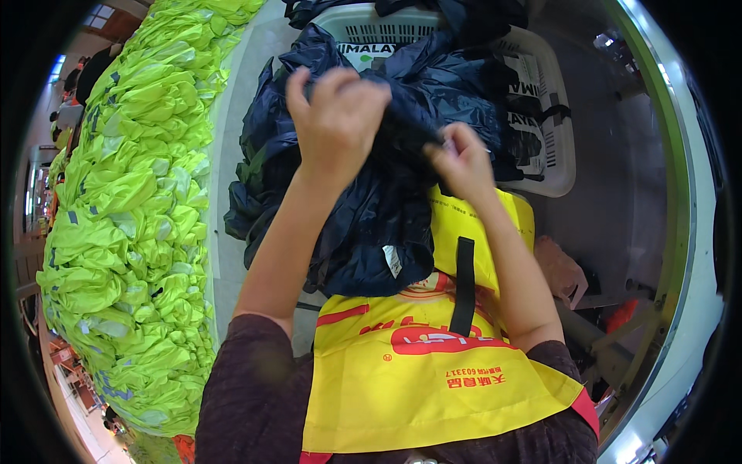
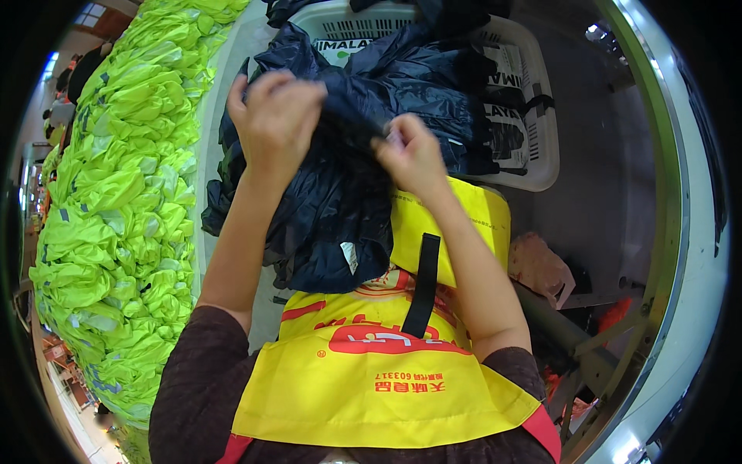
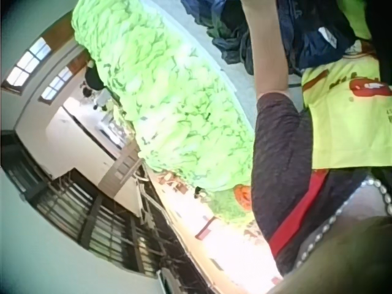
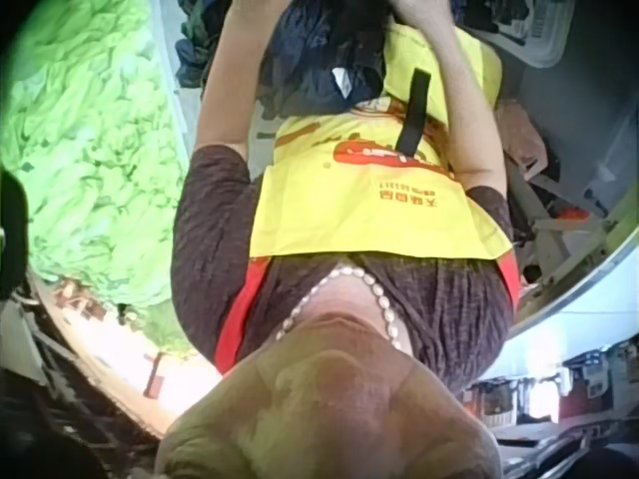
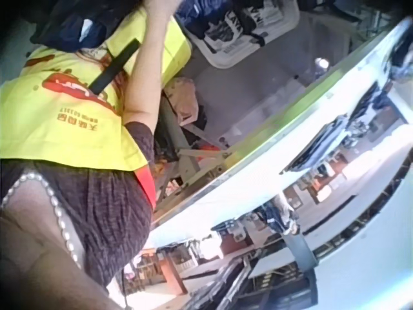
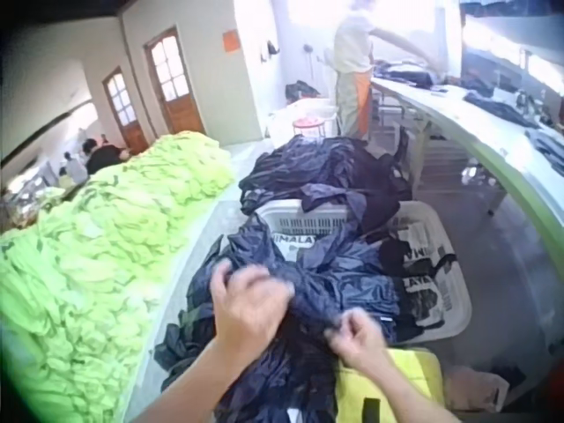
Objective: The person uses a small blade to cut and remove tags from the cuffs of dark blue garments. They handle each garment one at a time, cutting the tag and discarding it, then placing the garment back into a white basket. The task is performed repeatedly on multiple items.
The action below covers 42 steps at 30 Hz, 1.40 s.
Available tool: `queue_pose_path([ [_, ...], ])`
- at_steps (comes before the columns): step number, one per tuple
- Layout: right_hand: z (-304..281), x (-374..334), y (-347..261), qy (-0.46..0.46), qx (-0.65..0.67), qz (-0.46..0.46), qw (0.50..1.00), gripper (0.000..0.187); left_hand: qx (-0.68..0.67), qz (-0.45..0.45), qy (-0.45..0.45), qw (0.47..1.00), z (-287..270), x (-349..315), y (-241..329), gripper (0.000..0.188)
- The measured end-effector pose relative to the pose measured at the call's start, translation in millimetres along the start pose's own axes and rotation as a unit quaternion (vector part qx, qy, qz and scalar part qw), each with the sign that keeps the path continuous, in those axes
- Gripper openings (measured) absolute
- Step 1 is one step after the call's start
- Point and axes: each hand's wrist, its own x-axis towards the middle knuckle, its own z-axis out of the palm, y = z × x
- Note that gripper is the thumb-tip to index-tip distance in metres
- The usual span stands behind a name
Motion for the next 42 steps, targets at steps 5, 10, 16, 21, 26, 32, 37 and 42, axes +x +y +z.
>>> queue_pose_path([
  [5,-60,33,-5,0.184,0.529,0.324,0.762,0.036,-0.046,-0.144,0.246,0.957,45,17,-22,0.042],
  [10,-90,-14,98,0.186,0.548,0.299,0.759,0.034,-0.252,-0.135,-0.109,0.952,67,-33,7,0.023],
  [16,-90,-57,121,0.244,0.458,0.333,0.787,0.032,-0.255,-0.044,-0.313,0.914,55,-118,37,0.020],
  [21,-89,-59,122,0.226,0.471,0.284,0.804,0.034,-0.277,-0.090,-0.269,0.918,43,-103,43,0.021],
  [26,-98,-57,118,0.202,0.425,0.214,0.856,0.024,-0.415,-0.138,-0.291,0.851,69,-92,14,0.016],
  [32,-107,-57,100,0.174,0.366,0.197,0.893,0.016,-0.472,-0.239,-0.313,0.789,89,-29,-11,0.025],
  [37,-103,-68,115,0.199,0.448,0.284,0.824,0.023,-0.520,-0.333,-0.378,0.690,122,-56,-1,0.028],
  [42,-110,-59,134,0.219,0.526,0.414,0.710,0.025,-0.380,-0.385,-0.302,0.785,137,-58,25,0.019],
])
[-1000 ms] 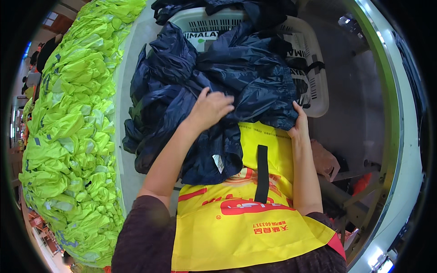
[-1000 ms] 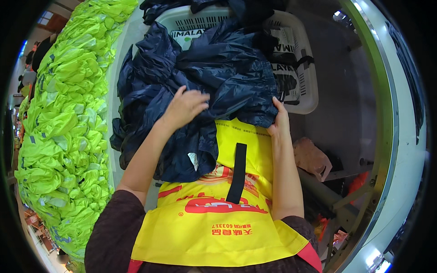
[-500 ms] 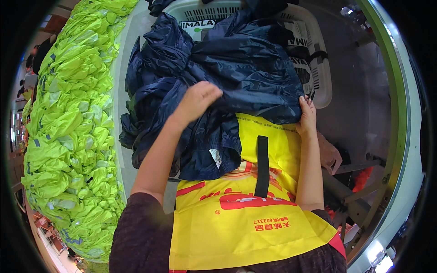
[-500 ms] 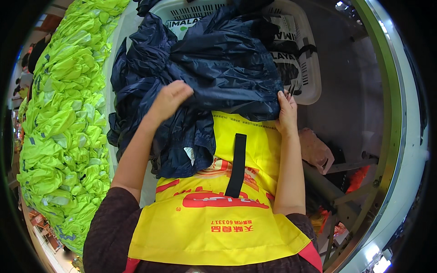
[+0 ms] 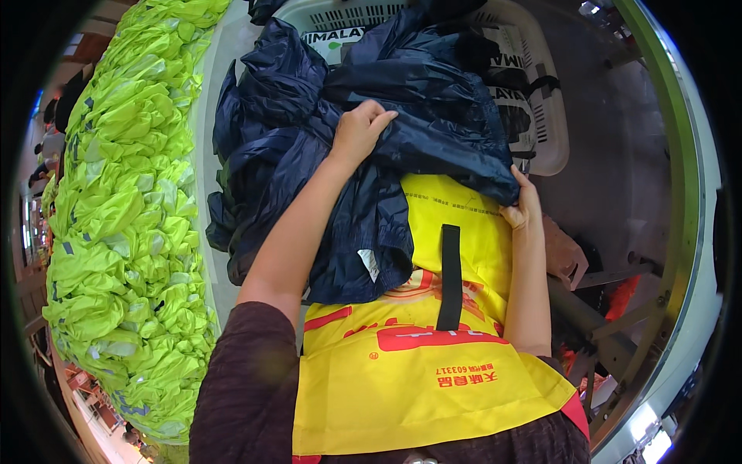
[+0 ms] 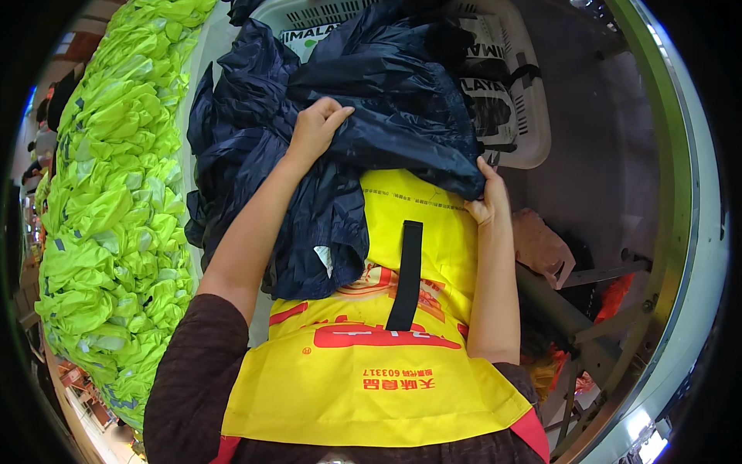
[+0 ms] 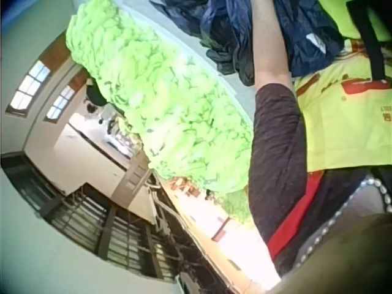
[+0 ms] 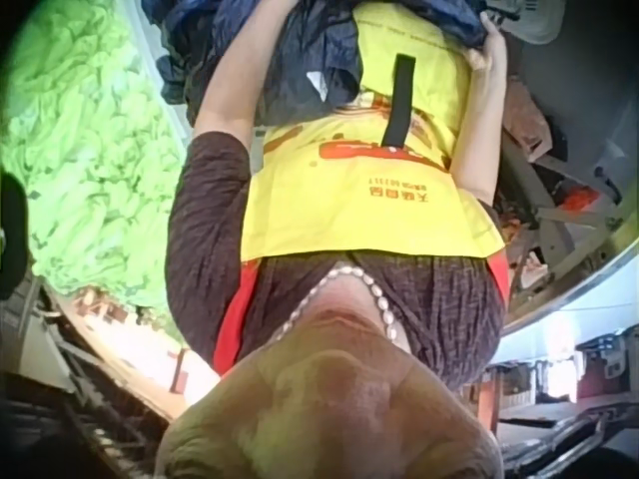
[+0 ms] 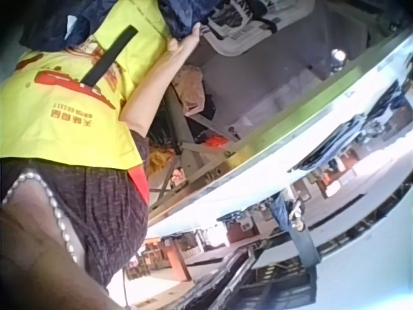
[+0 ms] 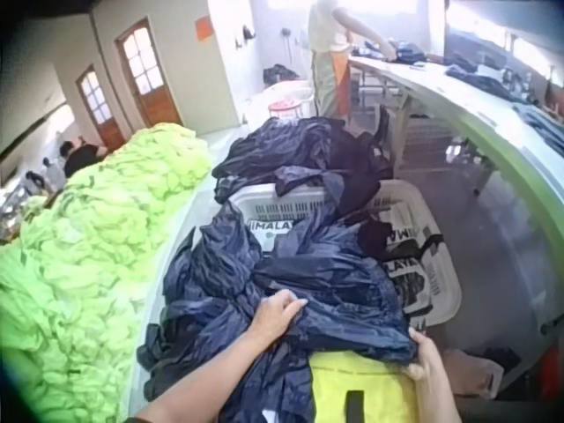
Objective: The person uses a small blade to cut and remove tags from the cuffs of dark blue garments. They handle each garment one at a time, cutting the tag and discarding it, then placing the garment back into a white basket. The task is performed repeatedly on multiple items.
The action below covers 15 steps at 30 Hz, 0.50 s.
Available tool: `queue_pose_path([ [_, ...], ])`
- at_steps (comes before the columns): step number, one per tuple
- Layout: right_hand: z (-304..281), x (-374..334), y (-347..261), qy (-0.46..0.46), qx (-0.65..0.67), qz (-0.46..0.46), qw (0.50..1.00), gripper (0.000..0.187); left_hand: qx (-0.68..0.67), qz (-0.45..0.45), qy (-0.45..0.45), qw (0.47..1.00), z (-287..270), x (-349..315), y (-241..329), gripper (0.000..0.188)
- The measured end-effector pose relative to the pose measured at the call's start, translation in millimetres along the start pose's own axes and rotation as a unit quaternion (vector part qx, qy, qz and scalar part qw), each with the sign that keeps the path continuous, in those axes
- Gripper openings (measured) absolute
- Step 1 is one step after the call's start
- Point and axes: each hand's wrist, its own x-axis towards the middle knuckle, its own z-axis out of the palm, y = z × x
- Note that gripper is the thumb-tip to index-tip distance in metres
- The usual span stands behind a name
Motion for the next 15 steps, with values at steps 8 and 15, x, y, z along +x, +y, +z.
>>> queue_pose_path([
  [8,16,-16,1,0.032,0.015,-0.016,0.999,0.022,0.146,0.394,0.234,0.877,-17,-42,24,0.018],
  [15,12,-10,3,0.044,0.026,0.004,0.999,0.022,0.251,0.384,0.164,0.873,2,-68,11,0.019],
])
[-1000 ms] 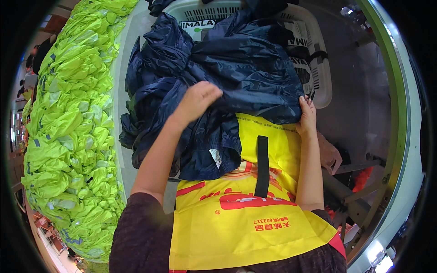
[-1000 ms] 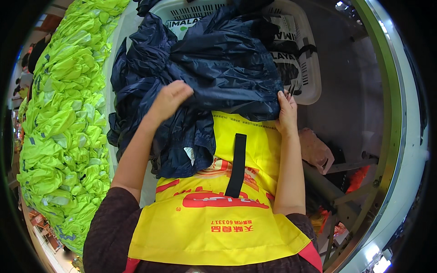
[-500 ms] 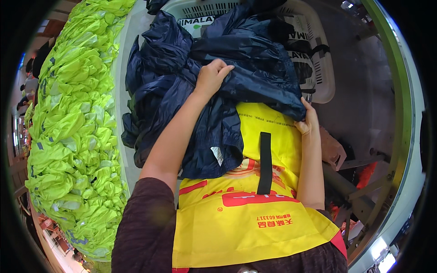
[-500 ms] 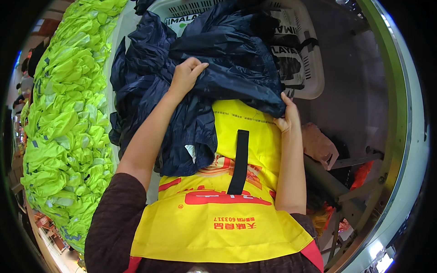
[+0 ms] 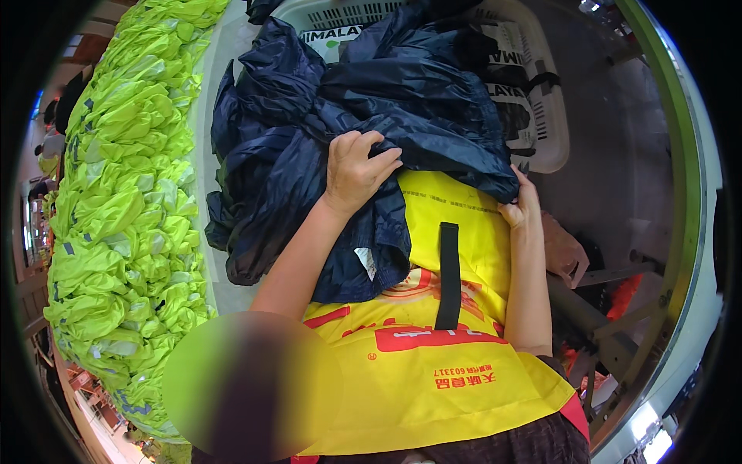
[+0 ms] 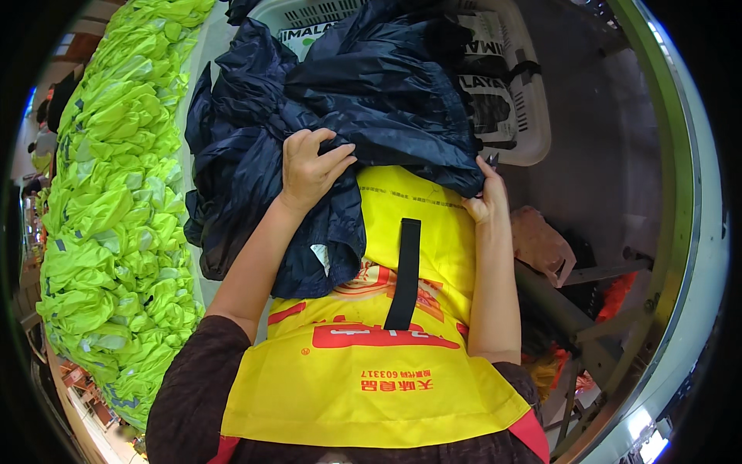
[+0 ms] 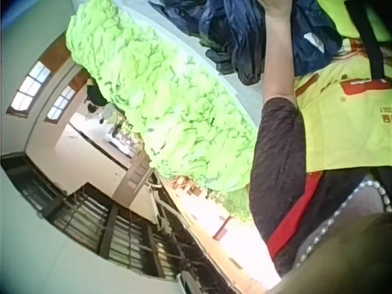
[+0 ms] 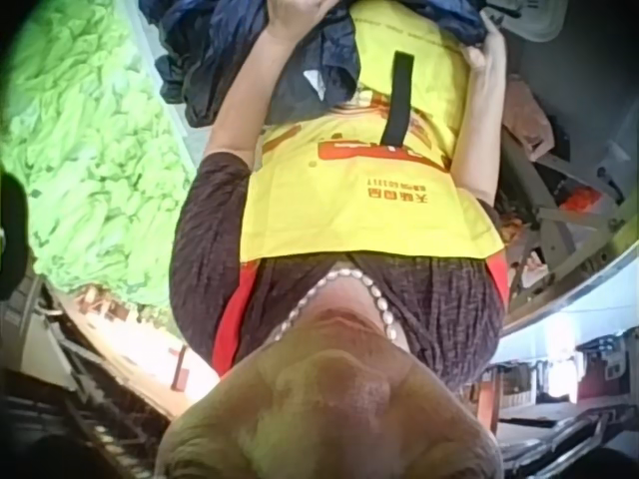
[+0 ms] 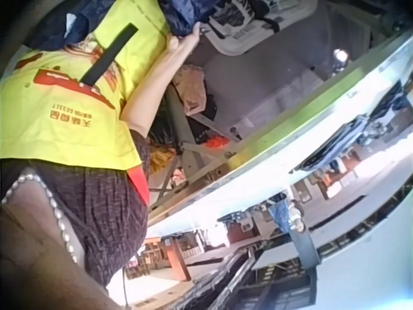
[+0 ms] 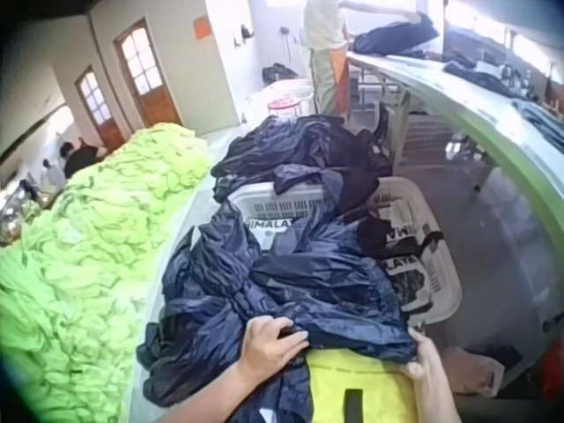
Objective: The person uses a small blade to cut and remove tags from the cuffs of dark blue garments. They handle each garment one at a time, cutting the tag and discarding it, then placing the garment back into a white basket. The task is performed repeatedly on multiple items.
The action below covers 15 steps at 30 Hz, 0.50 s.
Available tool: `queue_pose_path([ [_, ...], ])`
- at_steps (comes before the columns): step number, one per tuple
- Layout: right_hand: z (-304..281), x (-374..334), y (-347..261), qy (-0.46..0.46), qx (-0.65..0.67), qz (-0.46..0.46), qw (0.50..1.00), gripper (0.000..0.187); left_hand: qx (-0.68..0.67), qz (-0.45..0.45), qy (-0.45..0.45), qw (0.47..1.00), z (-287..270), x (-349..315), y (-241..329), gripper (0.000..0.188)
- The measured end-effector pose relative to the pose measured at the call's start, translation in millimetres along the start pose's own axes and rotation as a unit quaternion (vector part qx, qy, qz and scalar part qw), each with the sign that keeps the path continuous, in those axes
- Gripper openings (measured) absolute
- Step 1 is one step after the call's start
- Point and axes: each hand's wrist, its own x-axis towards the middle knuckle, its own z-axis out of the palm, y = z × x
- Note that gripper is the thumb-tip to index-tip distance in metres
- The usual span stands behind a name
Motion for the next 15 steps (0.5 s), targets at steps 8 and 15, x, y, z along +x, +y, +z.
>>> queue_pose_path([
  [8,1,-6,-3,0.013,-0.010,-0.002,1.000,0.019,0.006,0.015,-0.028,0.999,14,-8,-6,0.012],
  [15,-36,23,-11,0.013,-0.174,-0.140,0.975,0.023,-0.086,-0.125,-0.030,0.988,-13,-22,21,0.011],
])
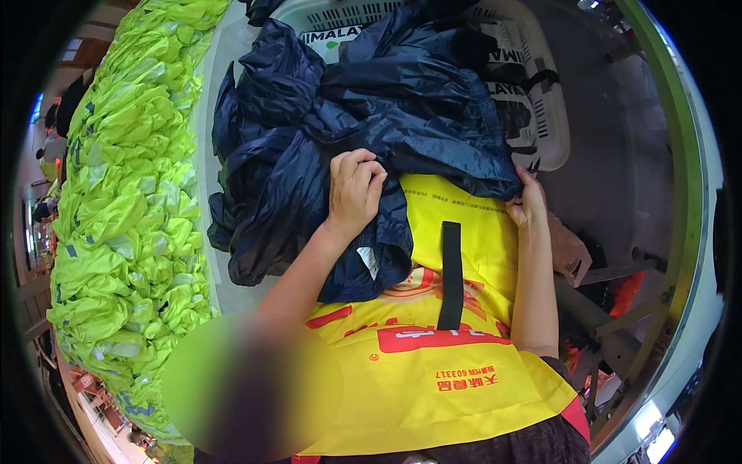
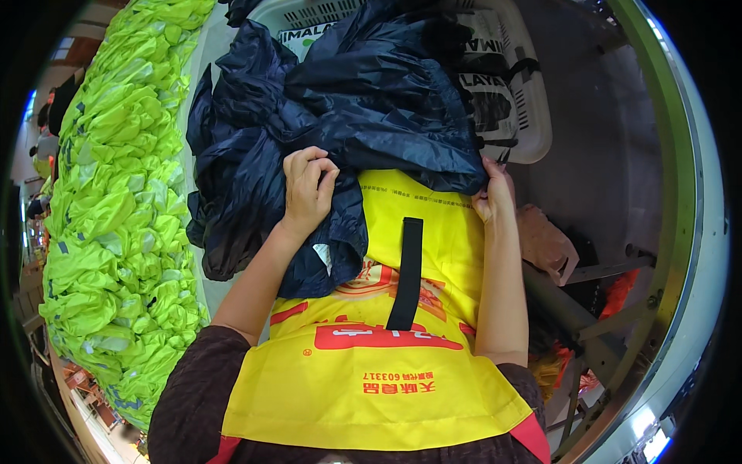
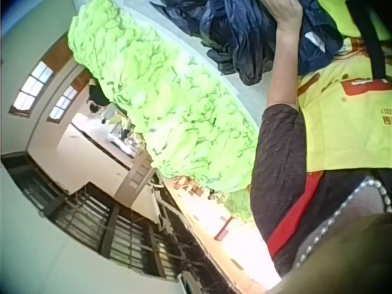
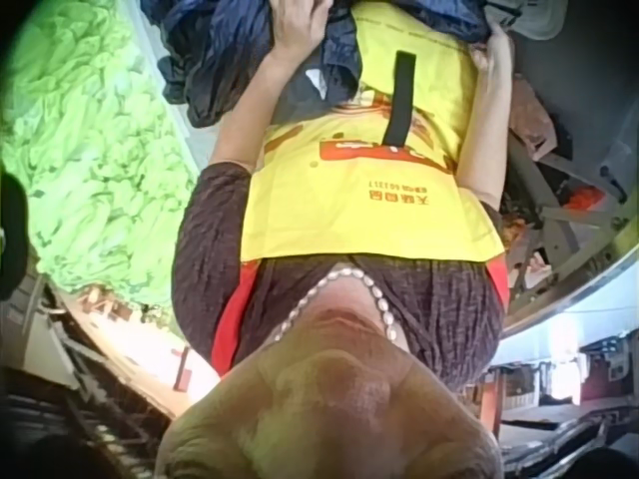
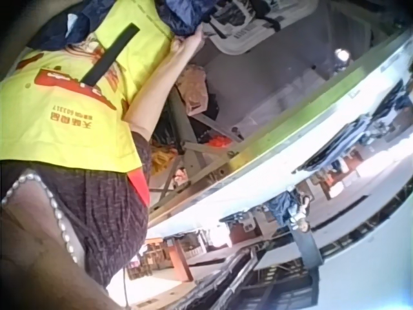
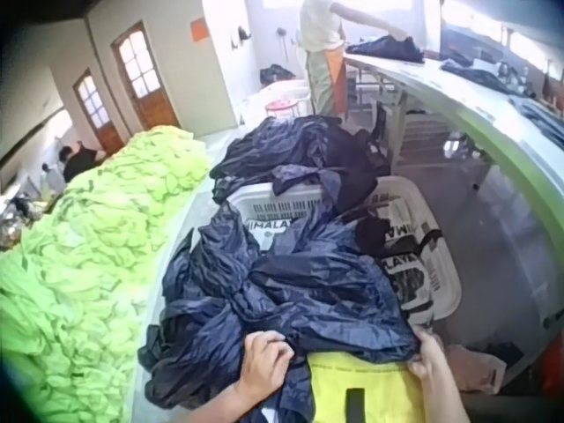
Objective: The person uses a small blade to cut and remove tags from the cuffs of dark blue garments. They handle each garment one at a time, cutting the tag and discarding it, then placing the garment back into a white basket. The task is performed repeatedly on multiple items.
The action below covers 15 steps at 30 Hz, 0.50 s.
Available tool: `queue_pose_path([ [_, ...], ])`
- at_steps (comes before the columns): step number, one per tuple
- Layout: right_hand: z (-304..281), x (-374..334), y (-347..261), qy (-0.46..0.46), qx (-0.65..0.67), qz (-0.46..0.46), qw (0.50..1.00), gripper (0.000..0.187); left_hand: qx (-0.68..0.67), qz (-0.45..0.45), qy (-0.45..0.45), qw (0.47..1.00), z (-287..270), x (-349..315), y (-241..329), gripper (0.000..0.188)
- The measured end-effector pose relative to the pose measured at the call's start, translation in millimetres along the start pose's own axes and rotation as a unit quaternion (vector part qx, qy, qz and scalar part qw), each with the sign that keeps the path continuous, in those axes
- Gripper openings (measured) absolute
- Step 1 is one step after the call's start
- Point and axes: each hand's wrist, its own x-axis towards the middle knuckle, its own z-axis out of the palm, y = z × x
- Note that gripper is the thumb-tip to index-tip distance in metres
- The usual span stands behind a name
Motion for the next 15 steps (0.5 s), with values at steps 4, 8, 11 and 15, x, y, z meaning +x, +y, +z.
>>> queue_pose_path([
  [4,9,-30,-13,0.052,-0.291,-0.289,0.911,0.025,-0.122,-0.088,-0.001,0.989,2,-15,14,0.010],
  [8,65,-108,-45,-0.210,-0.268,-0.095,0.935,0.037,-0.178,-0.156,0.003,0.972,3,-26,19,0.009],
  [11,87,-118,-31,-0.340,-0.297,0.004,0.892,0.035,-0.219,-0.243,-0.011,0.945,4,-28,22,0.007],
  [15,97,-111,-16,-0.340,-0.300,-0.037,0.890,0.038,-0.222,-0.327,-0.056,0.917,-3,-29,23,0.010],
])
